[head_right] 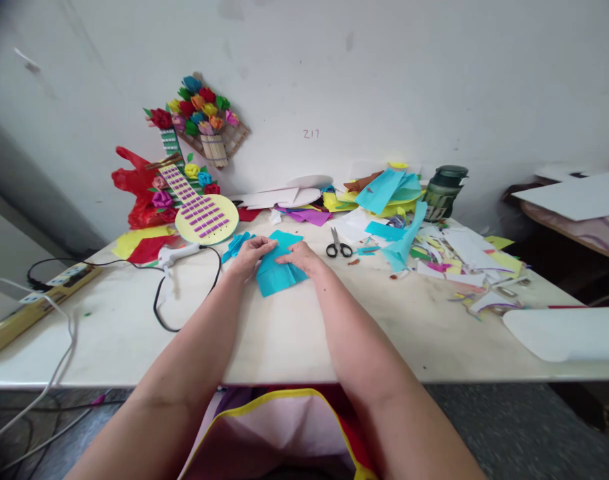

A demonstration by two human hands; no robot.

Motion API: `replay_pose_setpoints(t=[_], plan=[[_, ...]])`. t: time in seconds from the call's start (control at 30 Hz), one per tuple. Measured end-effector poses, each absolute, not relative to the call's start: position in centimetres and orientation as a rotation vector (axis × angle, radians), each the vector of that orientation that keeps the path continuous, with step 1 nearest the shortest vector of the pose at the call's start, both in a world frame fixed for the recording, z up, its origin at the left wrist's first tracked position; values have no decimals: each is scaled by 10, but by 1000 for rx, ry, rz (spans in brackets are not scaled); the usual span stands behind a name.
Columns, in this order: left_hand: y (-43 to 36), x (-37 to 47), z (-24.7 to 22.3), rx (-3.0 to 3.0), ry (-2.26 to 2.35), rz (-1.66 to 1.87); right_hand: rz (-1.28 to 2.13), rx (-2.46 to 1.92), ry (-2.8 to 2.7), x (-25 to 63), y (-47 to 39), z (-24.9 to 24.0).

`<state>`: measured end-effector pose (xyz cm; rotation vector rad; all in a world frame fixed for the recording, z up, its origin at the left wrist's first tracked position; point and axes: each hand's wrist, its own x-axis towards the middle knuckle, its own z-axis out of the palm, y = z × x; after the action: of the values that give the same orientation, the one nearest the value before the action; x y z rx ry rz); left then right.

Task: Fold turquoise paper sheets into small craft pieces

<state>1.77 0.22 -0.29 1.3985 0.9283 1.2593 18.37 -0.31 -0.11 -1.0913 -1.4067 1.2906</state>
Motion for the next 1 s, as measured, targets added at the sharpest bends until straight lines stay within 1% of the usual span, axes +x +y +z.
replay_pose_setpoints(t=[0.13, 0.33, 0.47, 0.77, 0.87, 1.0], plan=[[2, 15, -2, 1431, 957, 1198, 1323, -1145, -1423, 185, -3, -1], [8, 16, -5, 1361, 994, 1417, 1457, -1034, -1289, 185, -3, 0], [12, 18, -7, 1290, 1059, 1552, 1469, -1027, -1190, 184, -3, 1], [12, 26, -7, 1131, 1146, 1664, 1447, -1003, -955, 181, 3, -2], [13, 28, -7, 1016, 1137, 1702, 1509, -924, -939, 176, 1, -3], [14, 33, -9, 945, 1102, 1729, 1472, -877, -960, 168, -4, -3]])
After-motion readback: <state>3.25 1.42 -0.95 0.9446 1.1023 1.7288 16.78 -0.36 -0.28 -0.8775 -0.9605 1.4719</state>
